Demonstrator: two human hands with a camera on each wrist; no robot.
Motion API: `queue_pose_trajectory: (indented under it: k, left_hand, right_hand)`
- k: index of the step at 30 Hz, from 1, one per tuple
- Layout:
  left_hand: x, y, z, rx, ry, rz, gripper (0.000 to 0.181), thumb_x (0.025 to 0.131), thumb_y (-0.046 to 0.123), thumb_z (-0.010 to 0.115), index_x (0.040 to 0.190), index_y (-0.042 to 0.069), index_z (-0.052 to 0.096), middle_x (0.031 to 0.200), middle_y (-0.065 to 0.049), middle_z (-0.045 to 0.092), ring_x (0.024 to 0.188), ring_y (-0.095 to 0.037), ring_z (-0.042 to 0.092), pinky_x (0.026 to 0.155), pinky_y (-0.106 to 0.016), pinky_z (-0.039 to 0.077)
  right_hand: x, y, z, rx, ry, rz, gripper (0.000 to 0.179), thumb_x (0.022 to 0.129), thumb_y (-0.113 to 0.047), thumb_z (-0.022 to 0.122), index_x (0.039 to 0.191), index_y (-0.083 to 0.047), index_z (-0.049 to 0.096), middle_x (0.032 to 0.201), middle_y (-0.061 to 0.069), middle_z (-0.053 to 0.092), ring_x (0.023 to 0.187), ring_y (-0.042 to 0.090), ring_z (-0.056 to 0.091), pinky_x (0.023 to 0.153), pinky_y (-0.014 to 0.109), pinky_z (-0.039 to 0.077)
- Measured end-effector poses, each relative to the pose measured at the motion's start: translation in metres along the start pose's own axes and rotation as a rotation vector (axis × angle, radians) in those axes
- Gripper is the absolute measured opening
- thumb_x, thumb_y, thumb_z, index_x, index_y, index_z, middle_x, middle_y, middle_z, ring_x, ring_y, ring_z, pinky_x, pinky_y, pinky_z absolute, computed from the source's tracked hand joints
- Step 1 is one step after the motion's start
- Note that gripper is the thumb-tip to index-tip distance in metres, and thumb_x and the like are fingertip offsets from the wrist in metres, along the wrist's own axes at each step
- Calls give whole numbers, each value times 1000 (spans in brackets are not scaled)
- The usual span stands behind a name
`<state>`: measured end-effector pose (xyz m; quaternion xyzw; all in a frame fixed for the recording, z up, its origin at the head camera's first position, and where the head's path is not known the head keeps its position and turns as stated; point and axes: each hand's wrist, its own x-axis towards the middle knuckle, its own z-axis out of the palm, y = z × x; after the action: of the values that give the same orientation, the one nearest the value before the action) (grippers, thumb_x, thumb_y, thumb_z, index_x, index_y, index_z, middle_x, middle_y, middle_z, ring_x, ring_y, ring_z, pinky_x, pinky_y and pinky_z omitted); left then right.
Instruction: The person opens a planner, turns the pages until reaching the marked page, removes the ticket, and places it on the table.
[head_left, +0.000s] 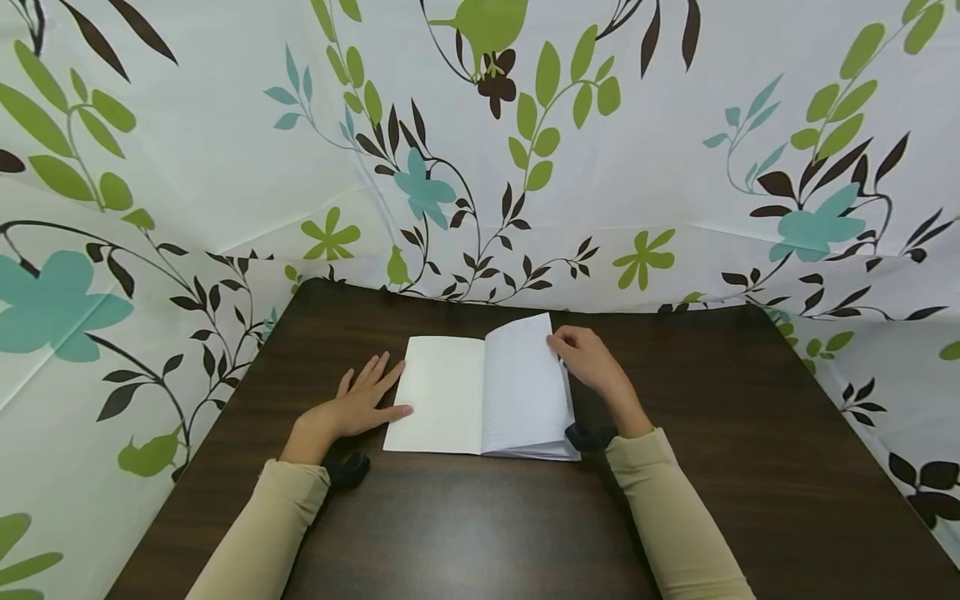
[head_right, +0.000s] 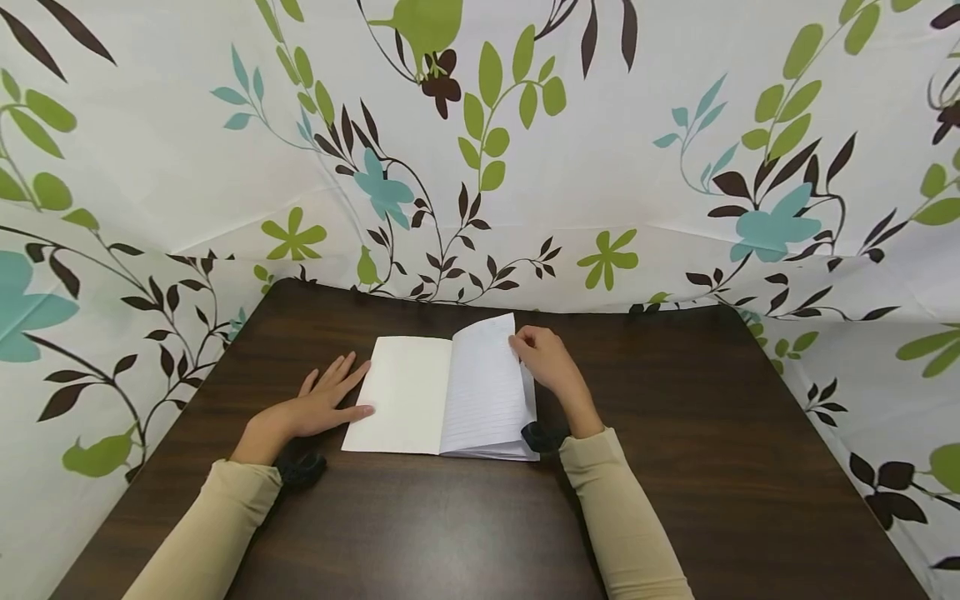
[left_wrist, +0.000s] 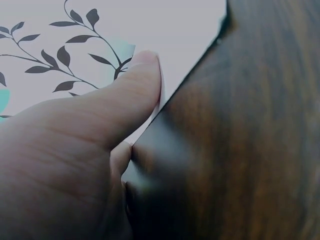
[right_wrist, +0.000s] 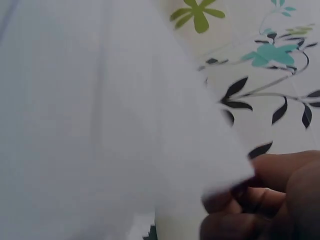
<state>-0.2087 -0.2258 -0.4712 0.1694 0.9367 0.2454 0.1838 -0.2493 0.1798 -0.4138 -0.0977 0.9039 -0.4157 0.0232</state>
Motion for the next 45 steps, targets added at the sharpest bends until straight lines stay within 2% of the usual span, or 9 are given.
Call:
queue_pose_trajectory:
  k: [5, 9, 15, 22, 29, 33, 36, 39, 45]
  left_hand:
    - [-8, 5, -4, -50, 4, 24, 97, 100, 63, 56, 170, 16, 8, 176, -20, -9, 162, -43, -12, 122, -70, -16]
    - [-5, -1, 1, -48, 18, 26, 100, 97, 71, 53, 170, 18, 8, 176, -17, -10, 163, -41, -12, 123, -68, -16]
    - [-1, -4, 3, -14, 21, 15, 101, 97, 73, 51, 170, 19, 6, 177, -15, -10, 163, -39, -11, 124, -68, -15]
    - [-3, 0, -2, -33, 14, 29, 99, 98, 70, 52, 170, 19, 6, 176, -15, -12, 163, -39, -14, 123, -68, -17]
    - [-3, 1, -3, -29, 4, 34, 96, 100, 65, 54, 170, 17, 7, 176, -18, -12, 163, -41, -13, 123, -69, -16]
    - [-8, 2, -6, -45, -6, 44, 98, 100, 66, 55, 170, 17, 7, 175, -19, -12, 162, -42, -14, 122, -70, -17]
    - [-8, 2, -6, -46, -11, 45, 97, 100, 65, 54, 169, 16, 7, 175, -20, -12, 162, -43, -14, 121, -71, -17]
    - [-4, 1, -4, -32, -8, 39, 95, 101, 66, 52, 170, 18, 6, 176, -17, -12, 163, -40, -14, 123, -68, -16]
    - [2, -5, 0, 4, 6, 16, 94, 101, 65, 51, 170, 18, 6, 176, -14, -11, 164, -38, -12, 125, -66, -14]
  right_hand:
    - [0, -12, 9, 51, 65, -19, 30, 107, -25, 54, 84, -6, 61, 68, 0, 51, 63, 18, 49, 55, 28, 38]
    - [0, -18, 15, 104, 108, -10, 32, 107, -27, 54, 82, -8, 59, 68, -1, 50, 64, 18, 49, 56, 29, 39]
    - [1, -29, 22, 167, 149, -17, 30, 107, -27, 54, 84, -9, 59, 69, -1, 49, 65, 18, 50, 58, 28, 41]
    - [3, -38, 28, 239, 154, 11, 29, 107, -28, 55, 92, -5, 65, 67, -3, 50, 64, 15, 49, 59, 26, 44]
    - [6, -49, 35, 361, 131, 46, 28, 106, -28, 57, 95, -4, 67, 58, -8, 44, 50, 10, 39, 50, 23, 32]
    - [9, -58, 40, 349, 116, 33, 28, 105, -27, 59, 91, -5, 68, 56, -8, 45, 47, 9, 36, 47, 25, 28]
    - [11, -64, 43, 318, 110, 10, 28, 105, -27, 59, 91, -5, 69, 61, -5, 54, 48, 9, 39, 47, 25, 29]
    - [12, -67, 45, 295, 111, 0, 28, 105, -26, 59, 90, -4, 70, 68, -2, 61, 50, 10, 42, 49, 25, 31]
    - [15, -74, 48, 251, 76, -7, 31, 106, -27, 57, 87, -6, 69, 72, 3, 64, 52, 11, 41, 49, 25, 32]
